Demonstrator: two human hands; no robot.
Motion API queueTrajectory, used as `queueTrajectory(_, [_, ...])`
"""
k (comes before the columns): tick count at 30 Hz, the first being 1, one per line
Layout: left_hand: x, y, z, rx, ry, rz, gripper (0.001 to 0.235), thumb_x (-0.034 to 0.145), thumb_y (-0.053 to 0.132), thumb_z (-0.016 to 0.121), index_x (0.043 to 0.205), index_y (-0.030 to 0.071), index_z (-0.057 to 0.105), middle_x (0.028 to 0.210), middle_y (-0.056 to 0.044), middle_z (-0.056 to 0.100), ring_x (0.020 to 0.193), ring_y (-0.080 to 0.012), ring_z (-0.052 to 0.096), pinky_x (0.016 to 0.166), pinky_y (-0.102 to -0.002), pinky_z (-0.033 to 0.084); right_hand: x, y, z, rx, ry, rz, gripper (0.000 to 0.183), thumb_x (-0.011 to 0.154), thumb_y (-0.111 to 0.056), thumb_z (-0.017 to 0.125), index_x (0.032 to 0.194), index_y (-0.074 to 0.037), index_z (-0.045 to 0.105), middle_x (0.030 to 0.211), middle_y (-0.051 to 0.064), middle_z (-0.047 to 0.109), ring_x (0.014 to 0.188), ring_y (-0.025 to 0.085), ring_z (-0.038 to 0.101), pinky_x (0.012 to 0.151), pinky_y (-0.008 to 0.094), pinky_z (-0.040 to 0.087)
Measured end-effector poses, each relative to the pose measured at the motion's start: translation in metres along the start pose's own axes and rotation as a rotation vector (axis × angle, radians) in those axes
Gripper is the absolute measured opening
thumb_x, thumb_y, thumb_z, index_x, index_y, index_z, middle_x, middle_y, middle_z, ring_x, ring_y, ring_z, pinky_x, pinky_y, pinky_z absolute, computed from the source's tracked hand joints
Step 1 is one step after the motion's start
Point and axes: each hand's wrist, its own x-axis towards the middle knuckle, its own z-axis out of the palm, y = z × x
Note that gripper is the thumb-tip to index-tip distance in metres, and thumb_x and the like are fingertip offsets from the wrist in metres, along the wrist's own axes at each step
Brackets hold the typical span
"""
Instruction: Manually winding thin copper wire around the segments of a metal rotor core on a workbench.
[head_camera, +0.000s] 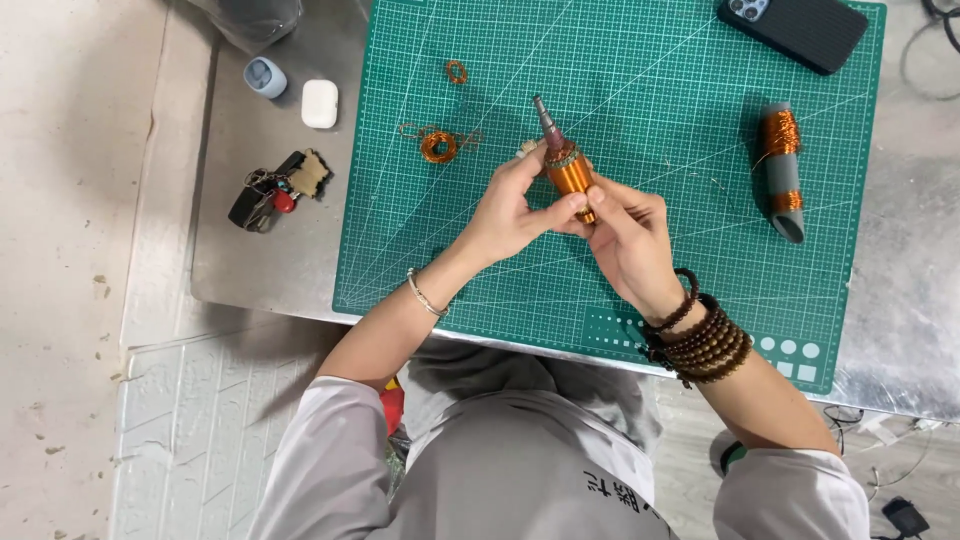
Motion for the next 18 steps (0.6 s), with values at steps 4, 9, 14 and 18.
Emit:
queueTrajectory(4, [-0.007,-0.005,0.010,-0.027,0.054,-0.054,0.035,0.087,0.015,0.070,0.116,-0.001,0.057,0.099,-0.011,0.064,0.086,-0.0176,0.065,0.072,-0.032,0.055,0.004,-0.006,0.006,-0.018,0.025,-0.045,0.026,0.094,-0.002,0.050,0.119,0.005,0.054,0.107,0.030,0.061,0.090,0.030,0.064,0.081,0.044,0.059])
queueTrajectory(9, [-0.009,-0.011,0.016,-0.179,0.050,-0.114,0.040,0.090,0.005,0.066,0.127,-0.003,0.052,0.121,-0.014,0.056,0.102,-0.0258,0.064,0.075,-0.032,0.060,-0.001,-0.015,0.015,-0.154,0.097,-0.143,0.029,0.091,0.002,0.056,0.120,0.005,0.054,0.109,0.026,0.062,0.095,0.027,0.064,0.083,0.037,0.059])
queueTrajectory(14, [-0.004,0.003,0.014,-0.315,-0.048,-0.146,0.031,0.094,0.009,0.061,0.123,-0.001,0.055,0.111,-0.010,0.062,0.099,-0.0206,0.065,0.081,-0.030,0.059,0.001,-0.009,-0.004,-0.416,0.066,-0.332,0.031,0.087,0.008,0.065,0.117,0.008,0.057,0.093,0.019,0.061,0.088,0.018,0.059,0.072,0.031,0.057])
queueTrajectory(18, [-0.005,0.005,0.017,-0.402,-0.074,-0.178,0.034,0.092,0.010,0.063,0.122,0.000,0.053,0.107,-0.009,0.061,0.097,-0.0181,0.065,0.083,-0.031,0.059,0.002,-0.011,-0.012,-0.633,0.028,-0.468,0.030,0.087,0.008,0.069,0.115,0.010,0.060,0.080,0.018,0.057,0.076,0.014,0.052,0.059,0.028,0.048])
